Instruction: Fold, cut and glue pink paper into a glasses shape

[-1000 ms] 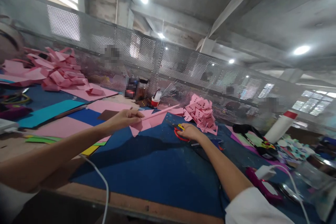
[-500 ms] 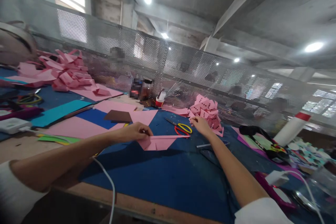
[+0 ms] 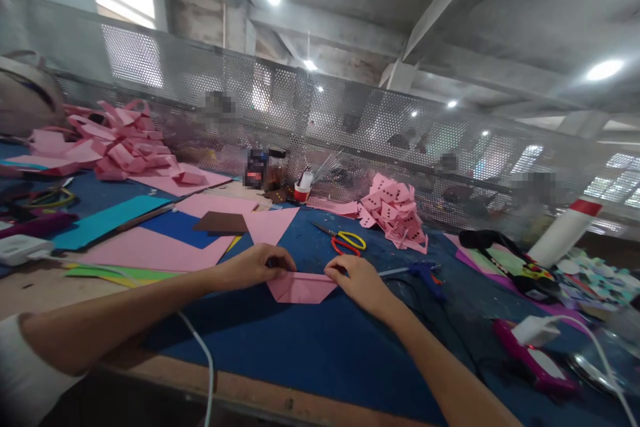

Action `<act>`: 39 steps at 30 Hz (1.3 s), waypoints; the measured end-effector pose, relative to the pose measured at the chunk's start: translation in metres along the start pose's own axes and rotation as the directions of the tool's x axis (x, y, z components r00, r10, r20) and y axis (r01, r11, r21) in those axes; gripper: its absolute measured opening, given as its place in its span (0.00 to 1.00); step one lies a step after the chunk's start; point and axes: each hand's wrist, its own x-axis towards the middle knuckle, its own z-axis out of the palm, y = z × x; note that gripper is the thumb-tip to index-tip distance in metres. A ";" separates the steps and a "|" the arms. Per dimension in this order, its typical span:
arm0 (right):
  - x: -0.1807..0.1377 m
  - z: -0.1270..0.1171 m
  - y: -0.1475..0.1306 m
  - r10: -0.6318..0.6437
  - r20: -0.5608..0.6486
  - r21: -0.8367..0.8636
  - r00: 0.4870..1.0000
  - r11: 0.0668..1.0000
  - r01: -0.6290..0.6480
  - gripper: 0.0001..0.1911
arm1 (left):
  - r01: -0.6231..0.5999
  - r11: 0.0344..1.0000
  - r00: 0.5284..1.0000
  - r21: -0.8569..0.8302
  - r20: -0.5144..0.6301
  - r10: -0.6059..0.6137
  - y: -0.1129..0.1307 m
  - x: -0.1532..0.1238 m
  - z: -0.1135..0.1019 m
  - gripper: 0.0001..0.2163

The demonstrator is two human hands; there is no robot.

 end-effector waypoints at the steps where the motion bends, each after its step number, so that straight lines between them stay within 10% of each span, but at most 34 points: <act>1: 0.000 0.000 0.002 0.012 0.004 0.010 1.000 1.000 -0.012 0.13 | 0.007 1.000 1.000 0.012 -0.016 -0.006 -0.001 0.000 0.002 0.13; 26: 0.001 0.013 0.035 -0.002 -0.185 -0.262 0.983 0.964 -0.047 0.07 | -0.094 0.957 0.994 0.276 -0.034 0.107 -0.020 0.052 0.010 0.09; 39: -0.001 0.030 0.018 -0.008 -0.042 -0.059 0.999 0.998 0.006 0.08 | -0.267 0.934 0.960 0.239 -0.014 0.278 -0.038 0.049 0.010 0.11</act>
